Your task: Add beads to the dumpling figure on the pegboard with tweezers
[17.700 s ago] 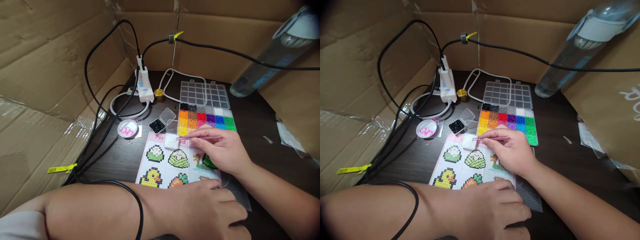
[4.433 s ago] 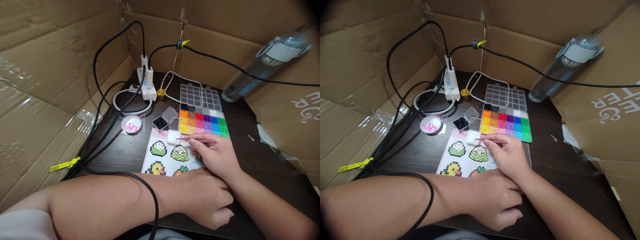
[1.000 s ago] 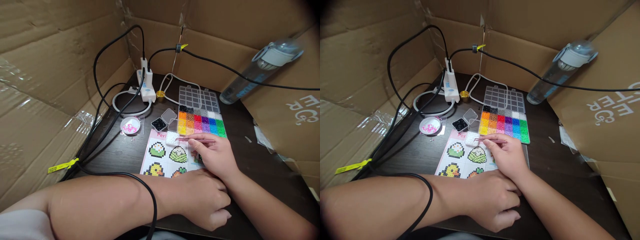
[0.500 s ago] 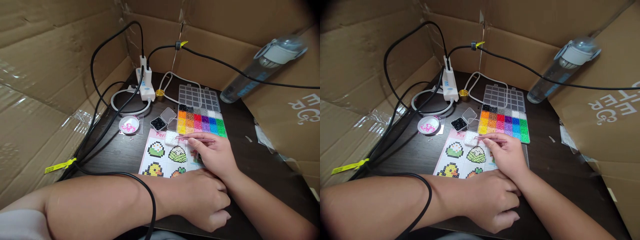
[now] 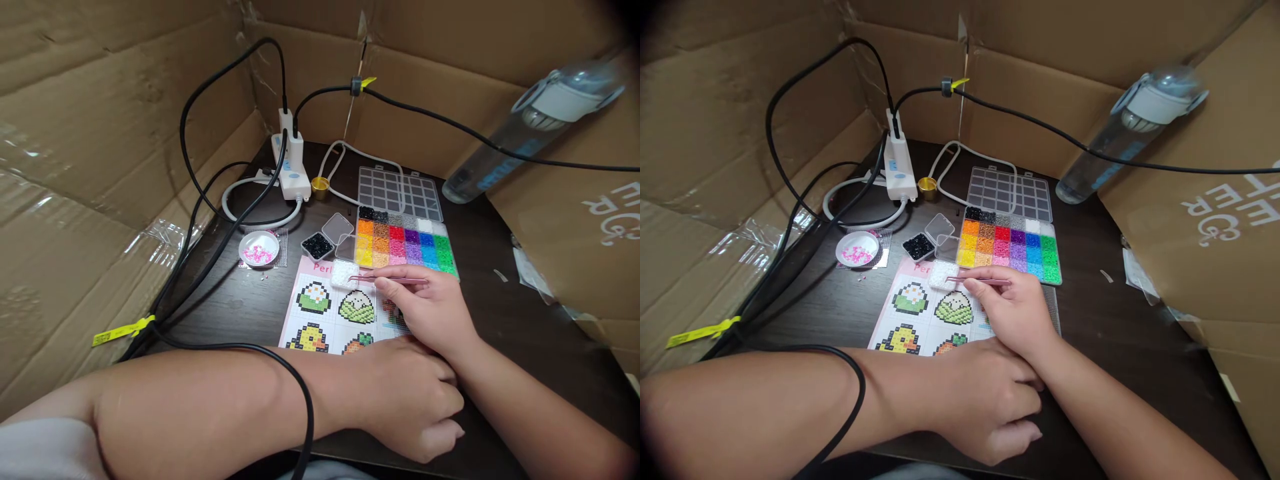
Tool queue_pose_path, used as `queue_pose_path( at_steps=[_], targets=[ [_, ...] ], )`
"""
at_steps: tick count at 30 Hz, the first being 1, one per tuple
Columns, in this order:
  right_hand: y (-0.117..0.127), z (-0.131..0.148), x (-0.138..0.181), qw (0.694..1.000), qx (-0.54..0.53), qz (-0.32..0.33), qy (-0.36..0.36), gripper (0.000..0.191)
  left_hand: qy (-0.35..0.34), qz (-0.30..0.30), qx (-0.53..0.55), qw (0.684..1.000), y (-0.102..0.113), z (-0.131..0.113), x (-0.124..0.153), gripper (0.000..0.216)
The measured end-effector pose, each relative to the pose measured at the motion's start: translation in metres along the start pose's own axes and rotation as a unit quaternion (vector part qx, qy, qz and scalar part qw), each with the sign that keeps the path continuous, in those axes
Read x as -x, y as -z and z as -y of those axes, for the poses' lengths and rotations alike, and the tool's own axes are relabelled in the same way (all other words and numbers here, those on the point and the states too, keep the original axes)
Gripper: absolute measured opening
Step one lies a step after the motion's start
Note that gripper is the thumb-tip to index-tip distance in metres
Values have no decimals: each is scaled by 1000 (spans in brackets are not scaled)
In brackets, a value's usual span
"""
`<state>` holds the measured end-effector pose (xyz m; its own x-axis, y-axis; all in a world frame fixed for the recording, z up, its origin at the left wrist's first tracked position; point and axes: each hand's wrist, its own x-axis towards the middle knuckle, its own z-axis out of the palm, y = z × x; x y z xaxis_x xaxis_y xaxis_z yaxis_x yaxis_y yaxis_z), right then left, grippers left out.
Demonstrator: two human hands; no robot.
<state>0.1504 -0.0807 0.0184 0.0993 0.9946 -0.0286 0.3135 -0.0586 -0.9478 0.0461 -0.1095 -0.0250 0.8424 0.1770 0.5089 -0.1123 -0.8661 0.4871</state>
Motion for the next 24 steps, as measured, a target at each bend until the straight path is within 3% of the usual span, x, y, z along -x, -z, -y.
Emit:
queue_pose_path(
  at_steps=[24],
  targets=[
    [0,1,0,1000,-9,7,-1,10,5,22,-4,1000,2,0,-1,32]
  ],
)
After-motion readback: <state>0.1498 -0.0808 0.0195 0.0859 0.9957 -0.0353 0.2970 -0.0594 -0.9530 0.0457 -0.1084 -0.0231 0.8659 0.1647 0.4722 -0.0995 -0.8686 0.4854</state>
